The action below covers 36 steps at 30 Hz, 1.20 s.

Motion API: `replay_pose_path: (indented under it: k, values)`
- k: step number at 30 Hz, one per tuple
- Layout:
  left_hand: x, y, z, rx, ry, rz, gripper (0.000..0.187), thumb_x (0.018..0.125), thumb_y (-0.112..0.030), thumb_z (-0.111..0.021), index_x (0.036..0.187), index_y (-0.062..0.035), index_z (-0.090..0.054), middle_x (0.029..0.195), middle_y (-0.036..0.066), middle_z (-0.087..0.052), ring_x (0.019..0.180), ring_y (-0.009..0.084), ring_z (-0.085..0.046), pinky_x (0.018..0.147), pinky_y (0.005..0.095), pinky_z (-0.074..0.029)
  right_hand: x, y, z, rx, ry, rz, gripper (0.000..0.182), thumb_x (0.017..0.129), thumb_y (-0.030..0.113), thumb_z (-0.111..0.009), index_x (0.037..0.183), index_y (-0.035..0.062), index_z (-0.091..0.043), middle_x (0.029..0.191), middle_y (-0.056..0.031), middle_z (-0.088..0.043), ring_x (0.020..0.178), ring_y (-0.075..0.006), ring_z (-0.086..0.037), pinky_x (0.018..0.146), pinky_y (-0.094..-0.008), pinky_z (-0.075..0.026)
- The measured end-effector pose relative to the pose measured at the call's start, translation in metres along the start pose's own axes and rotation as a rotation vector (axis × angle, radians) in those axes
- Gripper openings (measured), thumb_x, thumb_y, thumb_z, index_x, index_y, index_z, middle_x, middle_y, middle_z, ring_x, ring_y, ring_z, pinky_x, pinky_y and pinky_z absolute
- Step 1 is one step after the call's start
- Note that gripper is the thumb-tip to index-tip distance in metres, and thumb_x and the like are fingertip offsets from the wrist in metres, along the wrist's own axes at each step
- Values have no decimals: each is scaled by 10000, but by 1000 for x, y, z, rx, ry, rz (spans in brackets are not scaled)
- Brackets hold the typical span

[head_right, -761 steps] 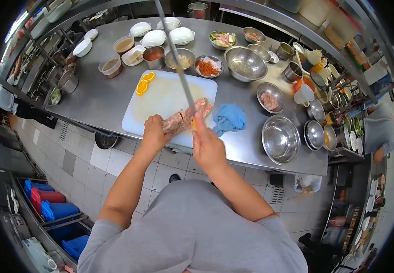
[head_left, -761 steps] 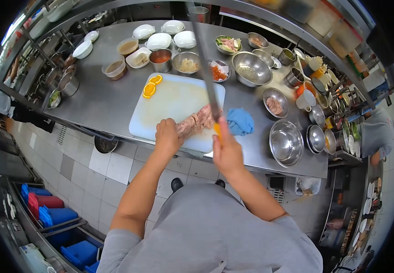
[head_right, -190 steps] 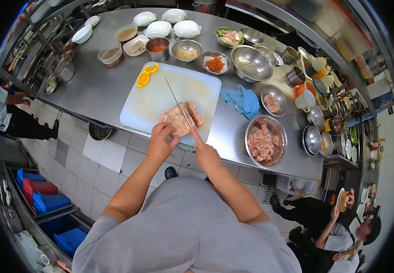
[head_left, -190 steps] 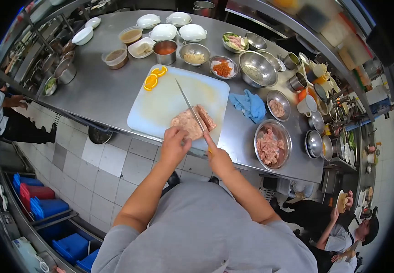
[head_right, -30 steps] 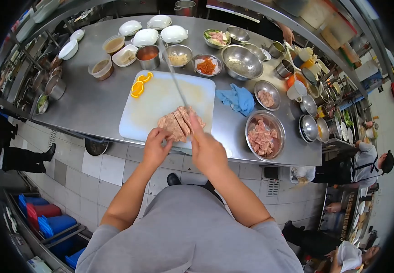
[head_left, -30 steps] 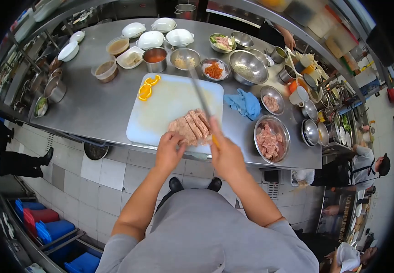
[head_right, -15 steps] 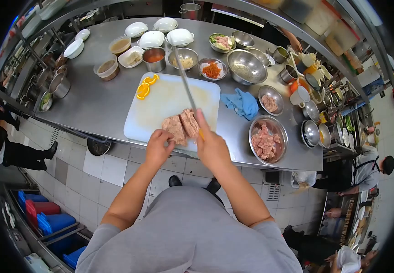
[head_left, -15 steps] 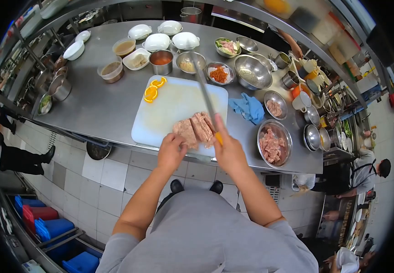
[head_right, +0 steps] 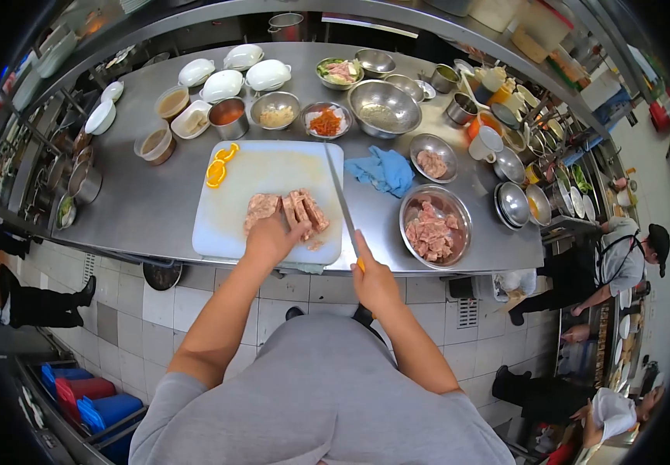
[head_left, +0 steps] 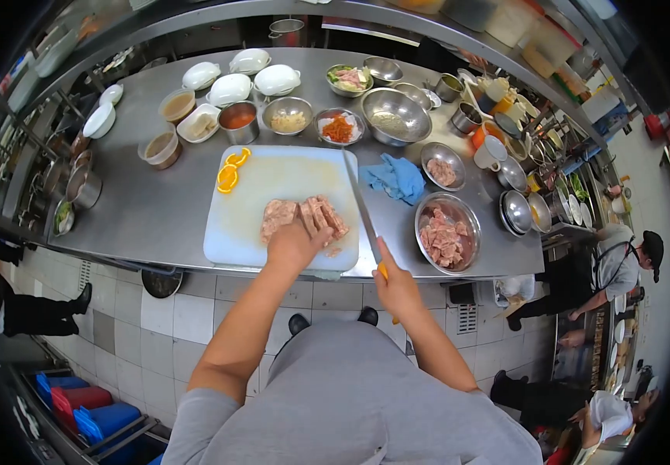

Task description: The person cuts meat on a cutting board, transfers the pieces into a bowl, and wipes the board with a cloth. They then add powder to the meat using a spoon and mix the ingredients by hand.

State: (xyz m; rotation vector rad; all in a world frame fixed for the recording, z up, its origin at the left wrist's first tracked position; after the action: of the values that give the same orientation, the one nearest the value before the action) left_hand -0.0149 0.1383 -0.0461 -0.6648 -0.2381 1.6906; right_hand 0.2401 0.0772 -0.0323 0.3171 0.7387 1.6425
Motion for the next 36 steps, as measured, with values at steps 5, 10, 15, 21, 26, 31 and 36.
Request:
replay_pose_path:
  k: [5,10,15,21,26,31,36]
  values:
    - [20,-37,-14,139,-88,121,1140,846,-744,-690,1532,126,-420,1550,323,-503,1307,420,-632,1102,468,-504,1,-21,-13,-76,125,-22,750,1065,191,-567,1704,310,-194,960,-264,-735,894,-445,-722,843,-558,-544]
    - [60,-21,-29,177,-51,55,1068,848,-579,-758,1620,10,-313,1490,296,-558,1373,414,-563,1174,495,-450,6,-38,-24,-163,260,-1,747,1069,219,-552,1707,325,-178,944,-269,-729,916,-450,-720,887,-562,-550]
    - [33,-35,-18,150,-48,-264,996,855,-391,-813,1609,24,-311,1572,272,-455,1453,463,-455,1187,551,-412,11,-54,-11,-116,210,46,736,1063,210,-555,1705,300,-206,945,-274,-726,910,-448,-716,852,-560,-552]
    - [29,3,-51,38,-334,-37,915,789,-317,-885,1481,90,-445,1527,356,-475,1463,480,-448,1215,516,-390,28,-44,-6,-283,207,173,711,1069,220,-550,1701,302,-236,1000,-240,-736,935,-415,-723,841,-548,-569]
    - [36,3,-47,8,-435,-95,869,788,-291,-890,1451,87,-475,1538,350,-464,1448,497,-454,1200,518,-406,41,-40,-4,-292,145,239,738,1037,183,-607,1691,237,-271,864,-258,-712,802,-448,-699,767,-560,-546]
    - [-1,-5,-15,-184,-471,-96,918,778,-242,-894,1515,73,-449,1475,325,-532,1392,455,-524,1174,493,-435,37,-8,22,-289,154,210,699,1065,225,-578,1688,331,-279,979,-216,-727,882,-399,-725,785,-530,-580]
    - [-19,-10,0,-258,-550,-250,917,795,-347,-920,1469,115,-502,1440,330,-572,1343,488,-553,1140,498,-459,1,106,131,96,-456,746,701,1035,191,-646,1668,187,-344,948,-200,-710,794,-382,-706,639,-497,-561]
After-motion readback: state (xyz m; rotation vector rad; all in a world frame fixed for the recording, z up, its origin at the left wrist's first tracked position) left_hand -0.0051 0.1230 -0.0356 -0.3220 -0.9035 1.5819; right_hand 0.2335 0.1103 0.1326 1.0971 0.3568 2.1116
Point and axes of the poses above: each hand's wrist, its own x-axis towards the middle knuckle, its own z-axis out of the back of the hand, y = z × x, the point moved 9 cm from there along x, towards the middle knuckle
